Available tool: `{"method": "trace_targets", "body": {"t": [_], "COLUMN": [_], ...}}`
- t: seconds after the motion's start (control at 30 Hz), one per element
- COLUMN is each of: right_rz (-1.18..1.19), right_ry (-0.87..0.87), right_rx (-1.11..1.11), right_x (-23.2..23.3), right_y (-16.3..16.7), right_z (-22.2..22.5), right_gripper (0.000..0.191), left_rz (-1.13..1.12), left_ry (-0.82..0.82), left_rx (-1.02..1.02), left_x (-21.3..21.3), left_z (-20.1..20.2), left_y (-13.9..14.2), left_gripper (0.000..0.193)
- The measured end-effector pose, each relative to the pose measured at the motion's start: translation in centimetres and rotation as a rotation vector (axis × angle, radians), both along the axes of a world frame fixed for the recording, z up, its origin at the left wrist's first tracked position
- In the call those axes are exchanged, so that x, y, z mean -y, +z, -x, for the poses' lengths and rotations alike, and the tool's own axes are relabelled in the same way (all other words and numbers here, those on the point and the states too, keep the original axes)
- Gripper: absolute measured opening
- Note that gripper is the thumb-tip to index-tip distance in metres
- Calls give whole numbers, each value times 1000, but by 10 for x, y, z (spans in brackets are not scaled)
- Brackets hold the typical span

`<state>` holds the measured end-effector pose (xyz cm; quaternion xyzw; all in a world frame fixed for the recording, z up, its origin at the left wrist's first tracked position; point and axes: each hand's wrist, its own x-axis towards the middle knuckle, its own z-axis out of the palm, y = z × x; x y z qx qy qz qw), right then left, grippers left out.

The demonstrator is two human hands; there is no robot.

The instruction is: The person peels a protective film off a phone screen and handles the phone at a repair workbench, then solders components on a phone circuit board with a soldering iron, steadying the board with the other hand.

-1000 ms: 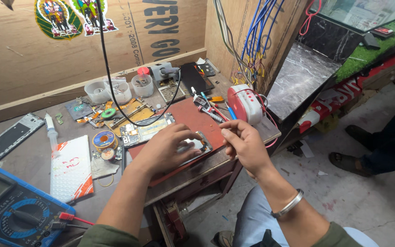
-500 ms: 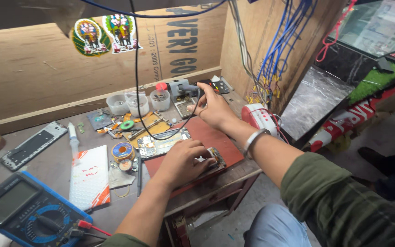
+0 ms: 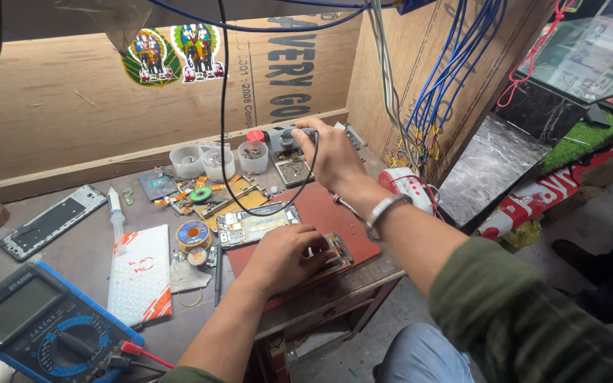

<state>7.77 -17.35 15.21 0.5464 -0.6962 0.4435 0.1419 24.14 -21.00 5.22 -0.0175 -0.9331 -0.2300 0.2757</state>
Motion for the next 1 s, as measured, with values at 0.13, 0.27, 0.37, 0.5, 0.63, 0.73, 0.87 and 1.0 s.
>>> {"method": "trace_targets", "body": {"t": [0.13,0.27,0.37,0.5,0.63,0.73,0.87,1.0], "right_rz": [-53,255,464,497,384,354,373,354], "right_ry": [23,147,237,328,422,326,257,210], "right_rx": [330,412,743,1107,1203,1084,1080,1059], "right_x": [-44,-100,-138,-175,-199,-205,-204,-203], "right_y": [-4,-26,-53,-83,-103,-119,-143,-155], "right_z": [-7,-11,-22,-46,-56,-47,-32,-27], "right_gripper": [22,21,23,36,45,36,25,27], "left_rz": [-64,4,-35,-61,-42,-52,-36,-48], "left_ry": [24,4,39,34,64,77,62,72], "left_rx": [50,-60,38,-3,33,58,49,84], "left_x": [-1,-3,-5,-8,-12,-14,-15,-16], "left_z": [-1,2,4,4,3,4,4,5], "left_y": [1,-2,-4,-5,-4,-4,-5,-5], "left_gripper": [18,14,16,15,18,17,16,16]}}
